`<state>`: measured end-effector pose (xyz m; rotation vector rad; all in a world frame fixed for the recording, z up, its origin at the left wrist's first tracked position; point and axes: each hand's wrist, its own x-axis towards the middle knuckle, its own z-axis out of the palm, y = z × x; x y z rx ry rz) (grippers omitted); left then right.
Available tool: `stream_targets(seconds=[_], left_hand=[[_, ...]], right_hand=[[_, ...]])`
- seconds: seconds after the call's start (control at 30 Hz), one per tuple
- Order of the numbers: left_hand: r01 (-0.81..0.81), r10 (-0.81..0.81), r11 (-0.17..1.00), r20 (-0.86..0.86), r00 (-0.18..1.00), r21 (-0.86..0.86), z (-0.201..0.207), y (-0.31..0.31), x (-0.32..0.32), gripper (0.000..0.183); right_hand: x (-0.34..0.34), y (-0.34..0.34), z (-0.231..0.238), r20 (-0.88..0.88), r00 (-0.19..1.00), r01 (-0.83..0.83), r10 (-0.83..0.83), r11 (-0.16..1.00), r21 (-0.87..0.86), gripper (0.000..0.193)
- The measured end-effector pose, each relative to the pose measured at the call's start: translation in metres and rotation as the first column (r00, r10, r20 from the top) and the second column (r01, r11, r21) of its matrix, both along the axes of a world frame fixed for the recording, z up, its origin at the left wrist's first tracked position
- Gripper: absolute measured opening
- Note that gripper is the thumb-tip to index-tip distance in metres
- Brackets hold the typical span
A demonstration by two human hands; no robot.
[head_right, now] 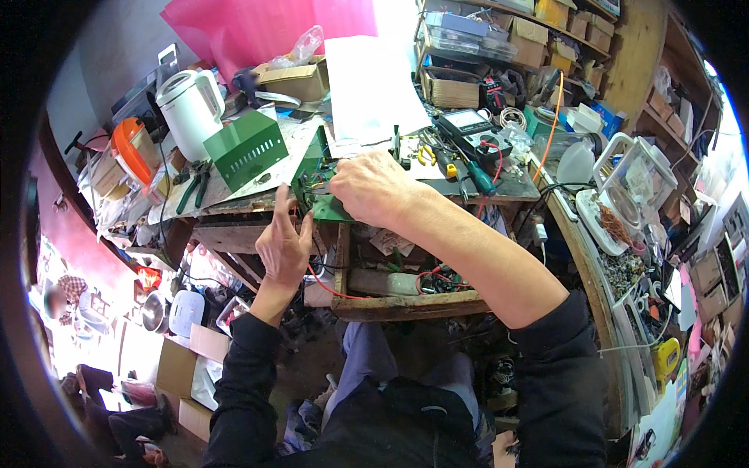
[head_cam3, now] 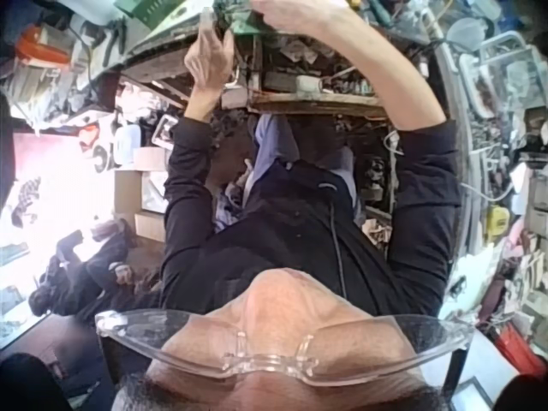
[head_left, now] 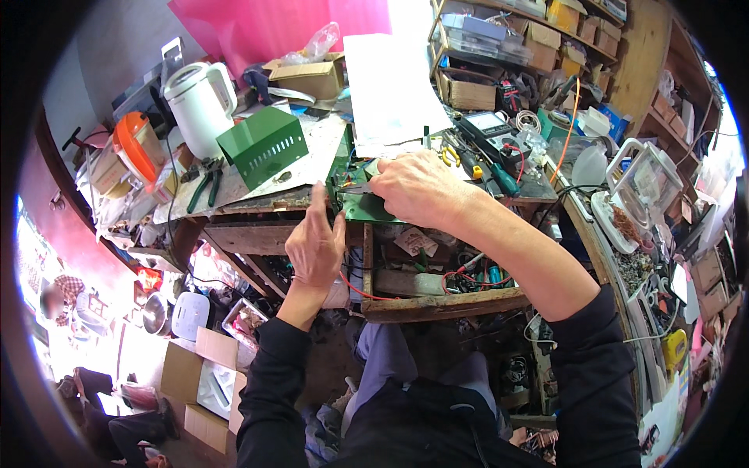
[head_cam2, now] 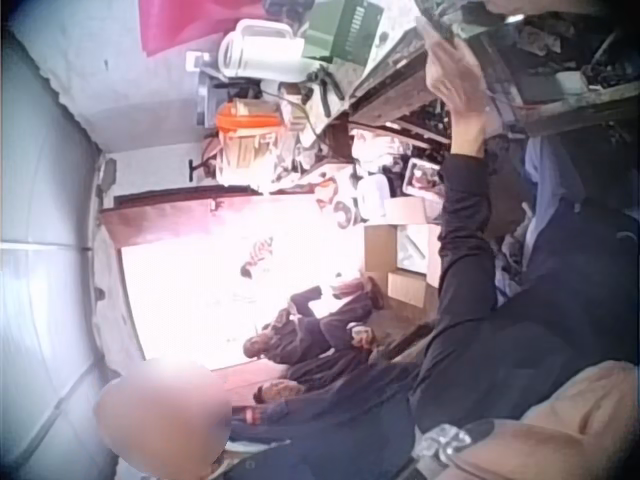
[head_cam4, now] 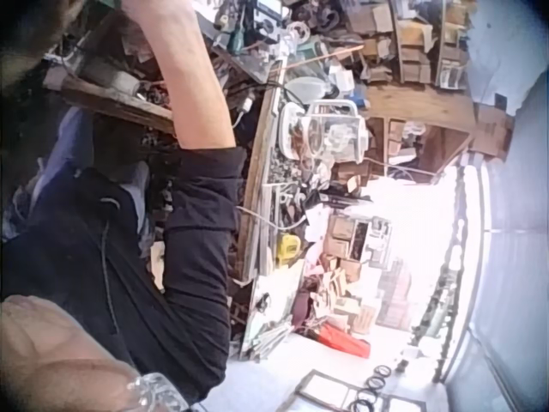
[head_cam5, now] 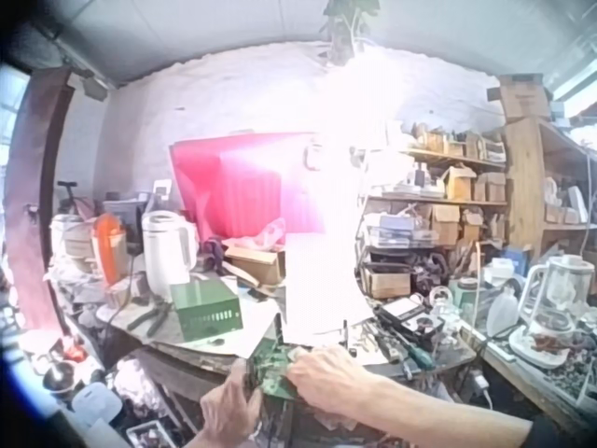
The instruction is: The person works at a cluttered electronics workbench, handling a green circuit board and connecting wires. They use a soldering iron to solder components and wires to the board, then set the soldering iron down and continue adjusting connections by hand.
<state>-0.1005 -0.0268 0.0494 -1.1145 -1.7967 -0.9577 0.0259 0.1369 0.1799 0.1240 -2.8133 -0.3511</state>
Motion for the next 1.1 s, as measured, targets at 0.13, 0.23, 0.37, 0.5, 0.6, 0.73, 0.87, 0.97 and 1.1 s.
stream_targets(seconds=[0.13,0.23,0.37,0.5,0.6,0.73,0.87,0.97,1.1], left_hand=[[-0.017,0.029,0.998,0.190,0.981,-0.064,-0.007,0.001,-0.002,0.046],[-0.022,0.030,0.999,0.225,0.974,-0.038,-0.008,0.005,-0.003,0.043],[-0.018,0.018,1.000,0.311,0.950,-0.004,-0.004,0.014,0.000,0.040],[0.011,-0.042,0.998,0.475,0.879,0.066,-0.006,0.020,0.002,0.041],[0.032,-0.035,0.999,0.588,0.808,0.014,-0.001,0.017,0.002,0.040],[0.048,0.027,0.994,0.668,0.743,-0.093,0.010,0.013,0.002,0.038],[0.009,0.060,0.992,0.536,0.842,-0.125,0.008,0.011,0.004,0.037],[-0.008,0.076,0.985,0.390,0.918,-0.173,0.007,0.009,0.005,0.033],[0.101,-0.018,0.969,0.346,0.938,-0.224,0.009,-0.002,-0.011,0.029]], right_hand=[[0.000,0.003,-0.001,-0.008,1.000,-0.023,0.023,1.000,0.018,0.015],[0.000,0.001,0.000,0.006,1.000,-0.022,0.022,1.000,0.022,0.015],[0.000,0.000,0.000,0.001,1.000,-0.005,0.005,1.000,0.016,0.015],[-0.001,0.002,-0.003,-0.032,0.999,-0.034,0.035,0.999,0.026,0.015],[-0.001,0.002,-0.003,-0.022,0.999,-0.035,0.035,0.999,0.030,0.015],[0.000,0.003,-0.003,-0.025,0.999,-0.021,0.022,0.999,0.030,0.015],[0.001,0.002,-0.006,-0.048,0.998,-0.025,0.026,0.999,0.021,0.015],[-0.002,0.002,-0.005,-0.011,1.000,-0.025,0.025,1.000,0.014,0.014],[-0.001,0.002,-0.004,0.000,1.000,-0.008,0.008,1.000,0.006,0.014]])
